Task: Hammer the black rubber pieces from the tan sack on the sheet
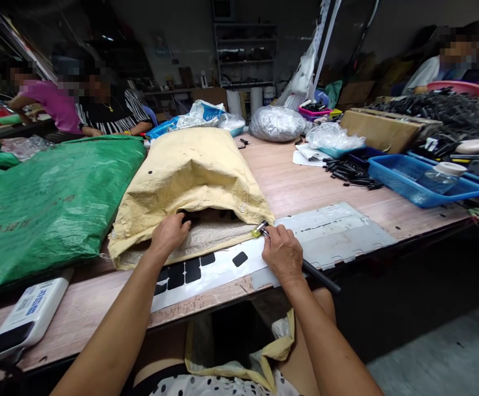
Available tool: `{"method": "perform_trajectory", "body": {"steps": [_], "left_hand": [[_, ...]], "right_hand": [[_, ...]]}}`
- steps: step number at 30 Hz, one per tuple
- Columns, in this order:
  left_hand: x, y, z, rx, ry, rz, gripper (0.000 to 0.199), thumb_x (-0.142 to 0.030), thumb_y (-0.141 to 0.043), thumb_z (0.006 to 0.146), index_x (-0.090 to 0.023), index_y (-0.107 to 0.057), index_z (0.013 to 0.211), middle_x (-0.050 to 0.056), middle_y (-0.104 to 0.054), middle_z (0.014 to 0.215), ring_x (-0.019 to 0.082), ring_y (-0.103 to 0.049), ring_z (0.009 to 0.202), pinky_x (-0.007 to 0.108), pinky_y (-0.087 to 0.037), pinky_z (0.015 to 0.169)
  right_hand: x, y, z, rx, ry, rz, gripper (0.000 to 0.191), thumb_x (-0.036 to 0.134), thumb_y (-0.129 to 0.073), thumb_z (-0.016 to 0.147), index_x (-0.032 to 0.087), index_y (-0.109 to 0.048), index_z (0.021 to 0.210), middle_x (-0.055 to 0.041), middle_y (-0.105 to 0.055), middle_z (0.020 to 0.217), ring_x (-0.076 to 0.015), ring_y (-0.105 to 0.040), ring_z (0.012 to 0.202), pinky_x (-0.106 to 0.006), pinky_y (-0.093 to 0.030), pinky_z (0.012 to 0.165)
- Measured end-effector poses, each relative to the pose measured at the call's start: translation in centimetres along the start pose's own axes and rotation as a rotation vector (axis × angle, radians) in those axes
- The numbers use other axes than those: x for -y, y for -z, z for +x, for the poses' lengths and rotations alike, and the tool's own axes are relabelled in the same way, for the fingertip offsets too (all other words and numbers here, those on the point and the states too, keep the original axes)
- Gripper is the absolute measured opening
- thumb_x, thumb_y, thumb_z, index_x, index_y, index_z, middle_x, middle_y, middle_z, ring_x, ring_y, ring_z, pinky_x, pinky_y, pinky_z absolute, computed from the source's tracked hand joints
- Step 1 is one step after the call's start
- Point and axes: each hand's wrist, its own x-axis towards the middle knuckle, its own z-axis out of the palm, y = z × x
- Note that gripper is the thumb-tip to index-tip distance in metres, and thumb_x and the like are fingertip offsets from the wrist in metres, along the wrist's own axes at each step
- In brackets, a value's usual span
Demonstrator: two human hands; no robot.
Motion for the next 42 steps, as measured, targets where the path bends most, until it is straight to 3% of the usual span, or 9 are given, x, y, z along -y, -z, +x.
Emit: {"method": "perform_trajectory", "body": {"steps": [3, 6, 12, 16, 22, 31, 36, 42], "left_hand": [[0.6, -0.8, 0.9, 0.018, 0.033, 0.033, 0.026, -0.029, -0.054, 0.092, -0.016, -0.072, 0.105, 0.019, -0.070, 0.108, 0.039, -0.067, 0.102, 0.045, -0.050, 0.080], [0.4, -0.8, -0.4, 0.029, -0.012, 0.015, 0.024, -0.033, -0.060, 0.090, -0.020, -0.073, 0.105, 0.014, -0.068, 0.109, 0.034, -0.067, 0.102, 0.040, -0.050, 0.080], [-2.3, -1.3, -5.0, 0.046, -0.429, -0.327, 0.016, -0.032, -0.064, 0.090, -0.023, -0.071, 0.100, 0.005, -0.064, 0.100, 0.023, -0.062, 0.097, 0.033, -0.047, 0.082], [-3.2, -3.1, -6.7, 0.133, -0.553, -0.392, 0.011, -0.028, -0.066, 0.088, -0.023, -0.072, 0.097, 0.004, -0.064, 0.095, 0.023, -0.060, 0.096, 0.033, -0.046, 0.083], [-2.2, -5.1, -7.3, 0.039, -0.574, -0.577, 0.019, -0.028, -0.074, 0.082, -0.021, -0.071, 0.100, 0.004, -0.064, 0.094, 0.022, -0.057, 0.093, 0.034, -0.045, 0.084], [-2.2, -5.3, -7.3, 0.035, -0.532, -0.685, 0.015, -0.021, -0.074, 0.080, -0.021, -0.075, 0.095, 0.003, -0.065, 0.085, 0.021, -0.058, 0.088, 0.032, -0.044, 0.080], [-2.2, -5.1, -7.4, 0.018, -0.507, -0.694, 0.014, -0.016, -0.075, 0.077, -0.020, -0.073, 0.091, 0.003, -0.065, 0.085, 0.020, -0.058, 0.085, 0.031, -0.044, 0.078], [-2.3, -5.1, -7.6, 0.000, -0.482, -0.721, 0.020, -0.010, -0.072, 0.074, -0.020, -0.077, 0.090, 0.002, -0.062, 0.082, 0.019, -0.058, 0.085, 0.030, -0.044, 0.077]], "right_hand": [[0.1, 0.1, 0.0, 0.009, -0.011, 0.002, 0.021, 0.023, -0.058, 0.092, 0.022, -0.066, 0.111, -0.0049, -0.065, 0.099, -0.0213, -0.053, 0.091, -0.031, -0.036, 0.078], [0.2, 0.2, 0.1, 0.013, -0.018, -0.003, 0.021, 0.022, -0.058, 0.092, 0.022, -0.066, 0.111, -0.0049, -0.065, 0.098, -0.0212, -0.053, 0.091, -0.031, -0.036, 0.078], [0.2, 0.1, 0.0, 0.015, -0.019, -0.008, 0.022, 0.023, -0.058, 0.092, 0.022, -0.066, 0.112, -0.0045, -0.064, 0.099, -0.0209, -0.053, 0.091, -0.031, -0.036, 0.078], [0.1, 0.1, 0.0, 0.017, -0.023, -0.010, 0.022, 0.024, -0.057, 0.092, 0.023, -0.066, 0.112, -0.0045, -0.064, 0.099, -0.0207, -0.053, 0.091, -0.031, -0.036, 0.078], [0.3, 0.2, -0.1, 0.005, -0.038, 0.004, 0.024, 0.024, -0.058, 0.091, 0.022, -0.066, 0.113, -0.0049, -0.065, 0.100, -0.0199, -0.053, 0.090, -0.032, -0.036, 0.076], [-0.1, 1.0, 0.2, -0.008, 0.014, 0.132, 0.026, 0.020, -0.049, 0.094, 0.020, -0.066, 0.114, -0.0078, -0.068, 0.099, -0.0218, -0.059, 0.093, -0.032, -0.042, 0.081], [2.5, 3.3, -0.4, -0.048, 0.067, 0.437, 0.029, 0.024, -0.047, 0.097, 0.021, -0.065, 0.120, -0.0087, -0.071, 0.107, -0.0216, -0.065, 0.099, -0.033, -0.049, 0.089], [6.2, 4.0, -2.0, 0.072, 0.166, 0.623, 0.027, 0.022, -0.049, 0.097, 0.021, -0.065, 0.119, -0.0069, -0.071, 0.105, -0.0194, -0.067, 0.097, -0.032, -0.052, 0.087]]}}
